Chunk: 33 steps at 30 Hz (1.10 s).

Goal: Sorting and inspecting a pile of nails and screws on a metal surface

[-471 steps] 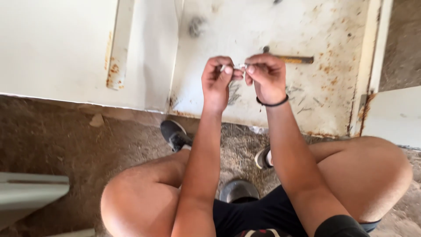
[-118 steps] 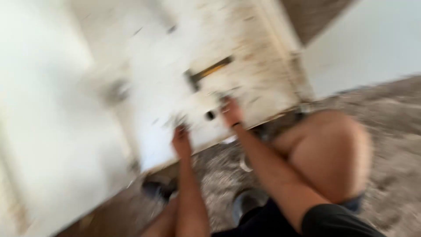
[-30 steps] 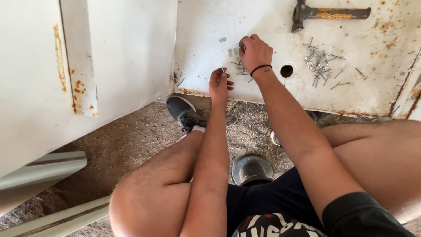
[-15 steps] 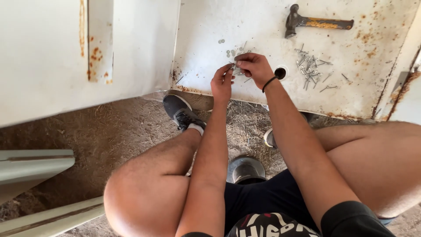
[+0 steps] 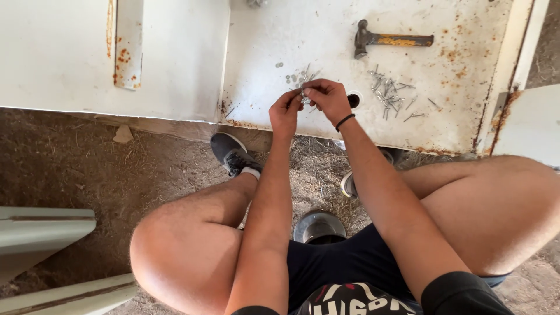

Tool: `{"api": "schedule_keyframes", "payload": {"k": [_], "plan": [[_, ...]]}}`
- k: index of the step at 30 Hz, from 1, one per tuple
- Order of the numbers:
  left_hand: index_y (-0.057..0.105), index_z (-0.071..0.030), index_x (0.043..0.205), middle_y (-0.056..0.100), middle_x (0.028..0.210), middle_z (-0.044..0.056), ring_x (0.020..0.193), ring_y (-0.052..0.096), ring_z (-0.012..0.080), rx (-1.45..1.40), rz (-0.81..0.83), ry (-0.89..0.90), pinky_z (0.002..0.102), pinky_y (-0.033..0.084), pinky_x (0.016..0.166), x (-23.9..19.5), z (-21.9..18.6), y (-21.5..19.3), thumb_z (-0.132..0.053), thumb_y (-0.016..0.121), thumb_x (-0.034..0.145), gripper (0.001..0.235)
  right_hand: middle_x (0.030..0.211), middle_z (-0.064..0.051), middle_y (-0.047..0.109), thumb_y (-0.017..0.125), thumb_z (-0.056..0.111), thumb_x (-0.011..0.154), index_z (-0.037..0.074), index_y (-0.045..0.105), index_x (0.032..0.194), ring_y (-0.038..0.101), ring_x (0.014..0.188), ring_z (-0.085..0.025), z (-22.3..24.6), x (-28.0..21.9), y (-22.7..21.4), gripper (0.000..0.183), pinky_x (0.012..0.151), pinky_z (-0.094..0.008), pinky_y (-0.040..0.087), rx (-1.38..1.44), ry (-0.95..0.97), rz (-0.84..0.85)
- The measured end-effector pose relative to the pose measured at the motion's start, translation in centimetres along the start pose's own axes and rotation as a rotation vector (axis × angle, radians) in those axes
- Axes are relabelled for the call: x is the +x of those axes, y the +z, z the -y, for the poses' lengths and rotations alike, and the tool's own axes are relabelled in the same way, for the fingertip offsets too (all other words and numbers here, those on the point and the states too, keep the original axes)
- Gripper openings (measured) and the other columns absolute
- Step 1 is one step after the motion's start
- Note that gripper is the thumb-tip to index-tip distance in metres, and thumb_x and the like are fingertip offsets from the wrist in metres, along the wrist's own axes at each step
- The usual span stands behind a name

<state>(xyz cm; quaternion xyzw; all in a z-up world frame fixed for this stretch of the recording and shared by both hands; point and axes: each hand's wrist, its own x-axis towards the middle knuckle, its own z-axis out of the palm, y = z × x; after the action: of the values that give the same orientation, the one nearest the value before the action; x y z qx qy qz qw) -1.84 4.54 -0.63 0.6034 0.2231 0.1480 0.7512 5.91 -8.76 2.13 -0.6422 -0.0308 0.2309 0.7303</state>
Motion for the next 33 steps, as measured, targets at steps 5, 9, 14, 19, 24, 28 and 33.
{"api": "schedule_keyframes", "payload": {"k": [5,9,14,19,24,28,33], "plan": [[0.077,-0.005,0.109,0.075,0.083,0.012,0.064,0.070,0.0148,-0.041,-0.010,-0.023,0.029,0.064,0.061,0.0,2.0,0.1,-0.002,0.072,0.095,0.016,0.088,-0.018,0.074,0.080,0.008,0.093,0.000,0.077,0.112,0.068,0.066,-0.017,-0.8,-0.7,-0.3,0.021,0.057,-0.027,0.057,-0.131,-0.143,-0.021],[0.067,-0.007,0.115,0.075,0.089,0.013,0.060,0.066,0.0131,-0.071,0.038,-0.075,0.026,0.060,0.057,-0.3,3.3,1.4,-0.001,0.067,0.098,0.018,0.092,-0.019,0.074,0.077,0.012,0.095,-0.002,0.075,0.115,0.069,0.072,-0.020,-2.7,-0.6,-2.0,0.024,0.064,-0.031,0.060,-0.092,-0.079,-0.045],[0.071,-0.013,0.113,0.076,0.085,0.010,0.055,0.066,0.0158,0.168,0.109,0.024,0.028,0.059,0.053,-1.3,-0.6,4.6,-0.004,0.069,0.097,0.019,0.085,-0.015,0.076,0.079,0.015,0.091,0.002,0.076,0.110,0.070,0.065,-0.018,-2.4,-1.6,-4.4,0.023,0.061,-0.030,0.059,-0.244,-0.061,-0.140],[0.074,-0.010,0.110,0.075,0.088,0.014,0.060,0.068,0.0190,0.247,0.157,-0.013,0.030,0.063,0.058,-1.5,-1.8,6.9,-0.003,0.068,0.095,0.017,0.096,-0.004,0.077,0.086,0.026,0.085,0.018,0.072,0.116,0.073,0.076,-0.017,-0.1,-3.3,-5.6,0.035,0.070,-0.031,0.059,-0.396,-0.017,-0.334],[0.069,-0.008,0.115,0.078,0.095,0.010,0.063,0.070,0.0134,0.023,0.050,-0.224,0.025,0.063,0.057,-2.2,0.0,8.4,-0.009,0.066,0.098,0.018,0.110,-0.009,0.078,0.071,0.011,0.095,0.012,0.072,0.124,0.076,0.095,-0.028,0.9,-4.8,-5.1,0.029,0.074,-0.035,0.062,-0.631,-0.300,-0.224],[0.064,-0.009,0.120,0.076,0.098,0.006,0.065,0.070,0.0111,-0.073,0.099,-0.361,0.023,0.064,0.061,-2.0,1.5,8.2,-0.013,0.065,0.098,0.022,0.111,-0.008,0.077,0.077,0.019,0.091,0.015,0.073,0.122,0.074,0.095,-0.030,2.4,-5.2,-7.0,0.032,0.077,-0.041,0.062,-0.861,-0.443,-0.146],[0.061,-0.006,0.123,0.079,0.102,0.008,0.067,0.074,0.0106,-0.053,0.223,-0.536,0.022,0.064,0.062,-2.5,4.9,8.2,-0.020,0.065,0.099,0.029,0.098,0.001,0.077,0.072,0.038,0.093,0.025,0.067,0.118,0.075,0.092,-0.023,2.1,-5.8,-9.5,0.028,0.080,-0.043,0.060,-1.036,-0.198,0.051]]}}
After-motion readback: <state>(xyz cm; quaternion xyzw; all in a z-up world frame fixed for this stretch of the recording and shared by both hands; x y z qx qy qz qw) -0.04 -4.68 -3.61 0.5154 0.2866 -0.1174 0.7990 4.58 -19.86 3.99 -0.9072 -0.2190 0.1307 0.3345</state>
